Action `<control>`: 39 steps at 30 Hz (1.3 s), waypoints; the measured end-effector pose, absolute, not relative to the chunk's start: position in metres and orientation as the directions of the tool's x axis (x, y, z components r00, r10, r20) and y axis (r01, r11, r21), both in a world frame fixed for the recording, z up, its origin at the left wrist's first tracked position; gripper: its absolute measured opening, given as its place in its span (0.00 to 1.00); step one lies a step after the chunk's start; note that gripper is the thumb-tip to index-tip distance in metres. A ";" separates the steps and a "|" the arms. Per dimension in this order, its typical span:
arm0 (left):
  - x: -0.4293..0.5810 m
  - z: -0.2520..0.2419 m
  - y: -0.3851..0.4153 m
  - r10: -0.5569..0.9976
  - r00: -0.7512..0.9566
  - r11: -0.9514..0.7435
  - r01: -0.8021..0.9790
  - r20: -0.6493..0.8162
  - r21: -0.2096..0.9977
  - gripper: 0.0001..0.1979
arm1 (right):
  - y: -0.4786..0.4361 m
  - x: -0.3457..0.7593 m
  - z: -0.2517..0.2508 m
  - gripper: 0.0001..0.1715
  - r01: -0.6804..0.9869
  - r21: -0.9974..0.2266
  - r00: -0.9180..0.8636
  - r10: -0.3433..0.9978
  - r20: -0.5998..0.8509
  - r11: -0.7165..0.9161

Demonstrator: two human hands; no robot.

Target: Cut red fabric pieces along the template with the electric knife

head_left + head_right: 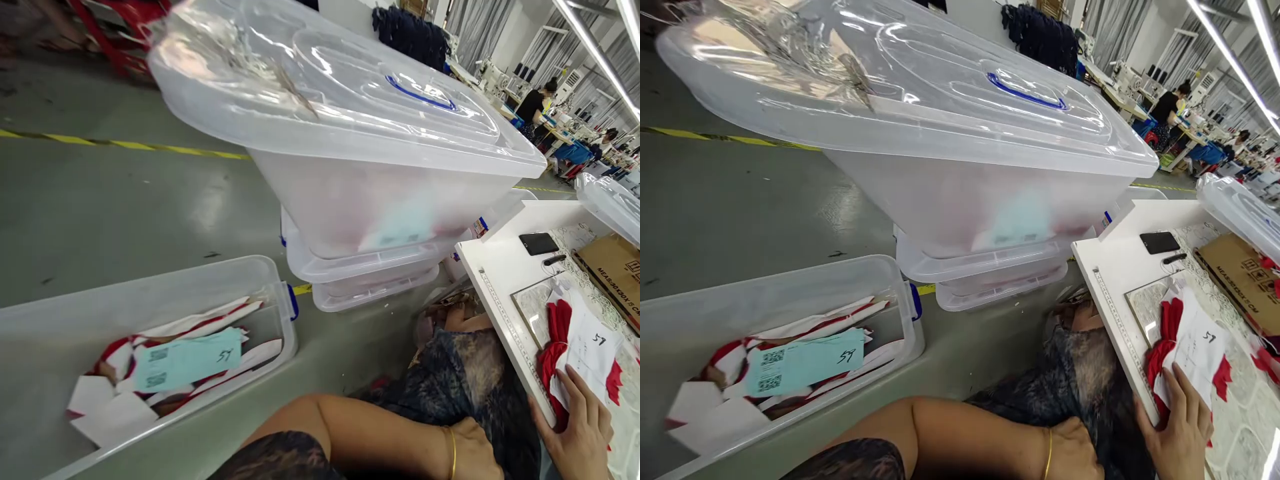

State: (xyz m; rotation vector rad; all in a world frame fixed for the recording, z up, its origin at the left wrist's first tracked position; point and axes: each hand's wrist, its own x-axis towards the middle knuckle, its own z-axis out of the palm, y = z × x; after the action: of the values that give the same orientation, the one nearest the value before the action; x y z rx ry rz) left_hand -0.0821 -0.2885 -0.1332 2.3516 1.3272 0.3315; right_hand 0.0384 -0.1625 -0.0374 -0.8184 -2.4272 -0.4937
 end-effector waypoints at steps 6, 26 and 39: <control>-0.083 -0.139 -0.285 0.862 0.507 -0.442 0.772 -0.023 0.456 0.11 | -0.162 0.041 -0.038 0.43 0.643 0.188 -0.692 0.459 0.557 0.743; -0.078 -0.158 -0.290 0.865 0.501 -0.382 0.678 -0.014 0.629 0.06 | -0.166 0.036 -0.032 0.46 0.590 0.225 -0.726 0.387 0.569 0.776; -0.086 -0.148 -0.298 0.888 0.445 -0.450 0.787 0.116 0.422 0.13 | -0.160 0.039 -0.035 0.46 0.606 0.228 -0.716 0.398 0.573 0.762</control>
State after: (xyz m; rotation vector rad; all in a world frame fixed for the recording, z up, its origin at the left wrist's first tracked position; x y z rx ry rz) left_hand -0.0861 -0.2984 -0.1481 2.3940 1.4356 0.4657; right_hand 0.0390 -0.1604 -0.0352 -0.7548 -2.4552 -0.5543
